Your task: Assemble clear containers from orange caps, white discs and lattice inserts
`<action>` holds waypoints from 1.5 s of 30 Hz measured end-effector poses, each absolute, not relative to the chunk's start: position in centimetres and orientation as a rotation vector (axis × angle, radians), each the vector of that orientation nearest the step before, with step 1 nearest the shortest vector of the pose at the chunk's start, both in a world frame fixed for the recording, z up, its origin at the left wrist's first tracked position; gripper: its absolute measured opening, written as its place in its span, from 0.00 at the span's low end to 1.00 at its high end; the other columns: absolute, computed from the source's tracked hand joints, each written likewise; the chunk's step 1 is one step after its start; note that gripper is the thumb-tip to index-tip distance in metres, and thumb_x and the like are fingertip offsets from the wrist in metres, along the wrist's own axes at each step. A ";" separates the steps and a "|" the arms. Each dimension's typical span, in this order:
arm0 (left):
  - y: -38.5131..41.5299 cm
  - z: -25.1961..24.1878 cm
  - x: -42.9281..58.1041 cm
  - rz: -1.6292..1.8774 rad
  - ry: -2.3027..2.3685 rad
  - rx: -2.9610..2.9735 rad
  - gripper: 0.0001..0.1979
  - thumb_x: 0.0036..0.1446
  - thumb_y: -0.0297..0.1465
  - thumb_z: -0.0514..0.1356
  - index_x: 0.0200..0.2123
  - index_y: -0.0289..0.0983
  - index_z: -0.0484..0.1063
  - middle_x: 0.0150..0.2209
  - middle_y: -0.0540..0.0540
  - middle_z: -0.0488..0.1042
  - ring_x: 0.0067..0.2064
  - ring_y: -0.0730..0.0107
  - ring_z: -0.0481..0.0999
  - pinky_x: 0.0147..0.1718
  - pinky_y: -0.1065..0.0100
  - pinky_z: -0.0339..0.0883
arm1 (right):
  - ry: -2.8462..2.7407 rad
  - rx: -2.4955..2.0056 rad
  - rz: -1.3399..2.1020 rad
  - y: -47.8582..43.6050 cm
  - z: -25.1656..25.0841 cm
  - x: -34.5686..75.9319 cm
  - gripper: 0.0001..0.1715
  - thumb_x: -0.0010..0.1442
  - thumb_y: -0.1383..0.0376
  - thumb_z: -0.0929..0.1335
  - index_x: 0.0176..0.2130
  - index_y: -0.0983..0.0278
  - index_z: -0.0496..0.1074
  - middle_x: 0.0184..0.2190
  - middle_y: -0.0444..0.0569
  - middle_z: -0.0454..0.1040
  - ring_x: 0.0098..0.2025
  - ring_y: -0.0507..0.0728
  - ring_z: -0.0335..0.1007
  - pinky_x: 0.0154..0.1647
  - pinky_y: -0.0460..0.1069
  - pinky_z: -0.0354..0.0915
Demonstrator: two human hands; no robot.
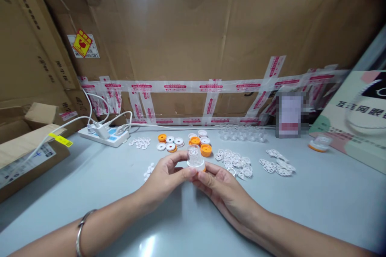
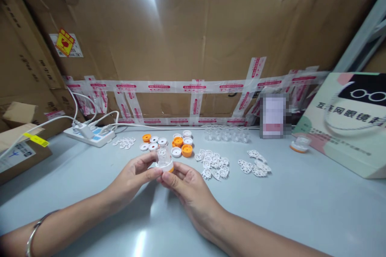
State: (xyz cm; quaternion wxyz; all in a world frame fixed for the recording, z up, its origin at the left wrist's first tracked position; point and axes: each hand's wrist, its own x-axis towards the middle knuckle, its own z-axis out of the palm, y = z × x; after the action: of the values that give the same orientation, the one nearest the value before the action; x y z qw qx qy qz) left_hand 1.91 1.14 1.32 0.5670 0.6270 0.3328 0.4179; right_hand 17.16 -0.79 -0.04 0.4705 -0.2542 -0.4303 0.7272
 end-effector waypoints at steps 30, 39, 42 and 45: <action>1.1 0.9 1.9 0.982 0.763 1.443 0.13 0.49 0.35 0.63 0.37 0.34 0.73 0.38 0.44 0.75 0.40 0.64 0.71 0.40 0.67 0.63 | -0.944 -0.538 1.888 -1.0 -0.6 17.2 0.11 0.48 0.59 0.73 0.30 0.64 0.74 0.29 0.44 0.72 0.34 0.50 0.67 0.44 0.46 0.61; 0.9 0.9 2.0 1.046 0.888 1.445 0.12 0.45 0.34 0.64 0.34 0.35 0.72 0.38 0.45 0.73 0.41 0.62 0.70 0.40 0.65 0.61 | -1.203 -0.717 1.618 -1.2 -0.7 17.1 0.13 0.50 0.57 0.72 0.34 0.63 0.74 0.29 0.45 0.73 0.34 0.53 0.67 0.40 0.48 0.61; 0.8 0.9 2.0 1.055 0.909 1.449 0.13 0.44 0.35 0.65 0.33 0.35 0.71 0.38 0.44 0.73 0.43 0.61 0.69 0.41 0.64 0.60 | -1.215 -0.743 1.590 -1.2 -0.7 17.1 0.14 0.49 0.57 0.72 0.35 0.62 0.75 0.30 0.44 0.74 0.35 0.53 0.68 0.40 0.48 0.61; 0.8 1.0 2.1 1.049 0.897 1.480 0.13 0.45 0.36 0.64 0.33 0.35 0.71 0.38 0.44 0.73 0.43 0.60 0.69 0.41 0.64 0.60 | -1.221 -0.759 1.560 -1.1 -0.8 17.1 0.17 0.48 0.57 0.72 0.38 0.61 0.75 0.33 0.46 0.76 0.38 0.55 0.69 0.43 0.49 0.62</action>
State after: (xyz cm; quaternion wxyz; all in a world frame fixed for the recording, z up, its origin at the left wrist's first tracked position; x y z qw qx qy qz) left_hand 2.06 0.81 0.98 0.5304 0.6201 0.3757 0.4393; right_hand 17.07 -1.13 -0.79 0.4881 -0.3122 -0.5025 0.6417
